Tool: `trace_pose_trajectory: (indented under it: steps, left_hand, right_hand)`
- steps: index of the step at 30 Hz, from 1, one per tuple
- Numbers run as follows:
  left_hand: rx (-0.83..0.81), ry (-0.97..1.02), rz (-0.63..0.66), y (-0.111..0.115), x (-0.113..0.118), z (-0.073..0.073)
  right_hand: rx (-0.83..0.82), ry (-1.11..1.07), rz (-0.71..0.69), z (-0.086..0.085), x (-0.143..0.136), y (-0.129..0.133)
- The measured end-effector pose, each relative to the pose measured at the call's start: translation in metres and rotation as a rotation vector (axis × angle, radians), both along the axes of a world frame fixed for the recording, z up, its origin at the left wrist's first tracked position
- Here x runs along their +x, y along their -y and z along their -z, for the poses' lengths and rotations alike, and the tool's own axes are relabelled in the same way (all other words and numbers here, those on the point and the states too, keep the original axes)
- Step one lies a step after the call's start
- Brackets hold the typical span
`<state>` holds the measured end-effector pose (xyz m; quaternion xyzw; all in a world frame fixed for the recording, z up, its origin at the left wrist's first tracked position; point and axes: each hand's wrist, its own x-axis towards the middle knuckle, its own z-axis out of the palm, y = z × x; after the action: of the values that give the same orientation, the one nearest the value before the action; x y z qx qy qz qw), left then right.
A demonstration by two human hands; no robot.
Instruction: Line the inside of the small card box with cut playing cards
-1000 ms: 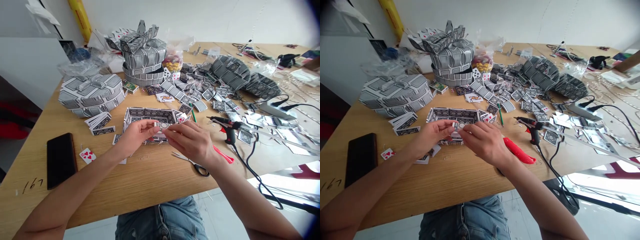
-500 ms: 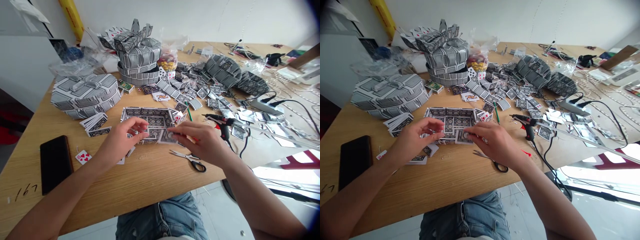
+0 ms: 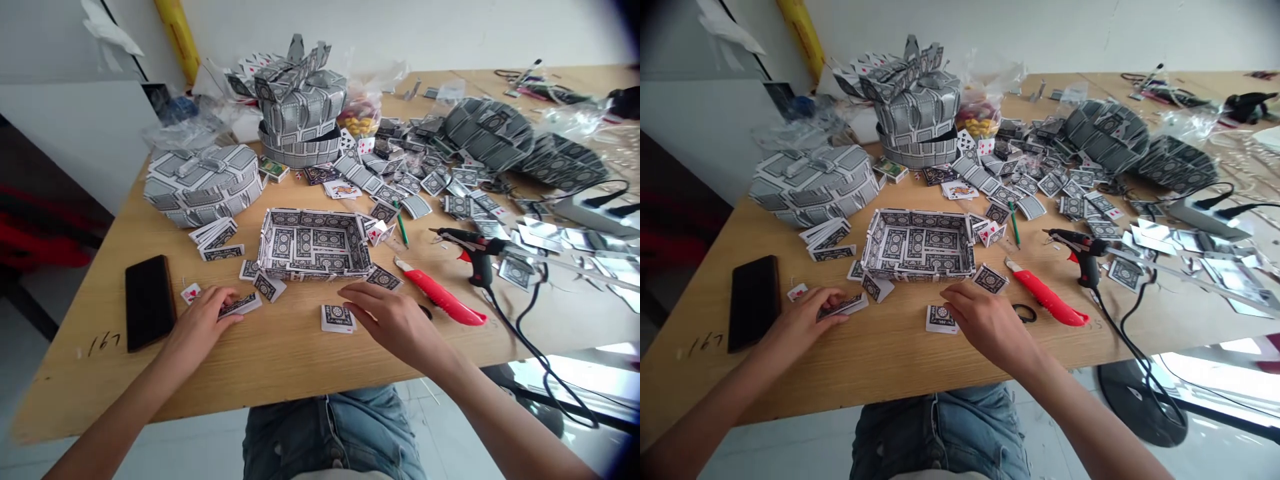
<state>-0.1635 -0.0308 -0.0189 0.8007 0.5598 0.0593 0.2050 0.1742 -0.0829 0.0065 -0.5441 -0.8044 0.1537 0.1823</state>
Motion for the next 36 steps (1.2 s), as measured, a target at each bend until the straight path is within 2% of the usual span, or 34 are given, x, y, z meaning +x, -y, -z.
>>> trace_pose_trajectory:
  steps: [4, 8, 13, 16, 19, 20, 23, 26, 30, 36]
  left_hand:
    - [0.003, 0.027, -0.027, 0.003, 0.004, -0.009]
    - [0.171, 0.048, 0.06, 0.014, 0.017, -0.021]
    - [0.441, 0.068, 0.274, 0.033, 0.059, -0.042]
    - [0.614, 0.081, 0.45, 0.038, 0.088, -0.052]
    - [0.737, 0.128, 0.493, 0.026, 0.107, -0.055]
    - [0.727, 0.153, 0.47, 0.018, 0.112, -0.055]
    - [0.534, 0.252, 0.377, -0.011, 0.12, -0.052]
    - [0.292, 0.311, 0.31, -0.035, 0.126, -0.049]
    - [0.214, 0.329, 0.335, -0.047, 0.131, -0.044]
    - [0.212, 0.427, 0.317, -0.047, 0.131, -0.042]
  right_hand:
    - [0.017, -0.079, -0.064, -0.005, -0.002, 0.002]
    - [-0.011, -0.194, -0.085, -0.01, -0.014, 0.004]
    - [-0.207, -0.346, 0.033, -0.015, -0.037, 0.005]
    - [-0.373, -0.505, 0.012, -0.012, -0.037, 0.002]
    - [-0.329, -0.586, 0.036, -0.012, -0.02, -0.008]
    - [-0.262, -0.571, 0.076, -0.014, -0.013, -0.012]
    - [-0.017, -0.455, 0.173, -0.02, 0.008, -0.027]
    - [0.17, -0.357, 0.118, -0.021, 0.017, -0.039]
    - [0.196, -0.409, 0.021, -0.008, 0.02, -0.046]
    - [0.156, -0.568, 0.131, 0.002, 0.021, -0.045]
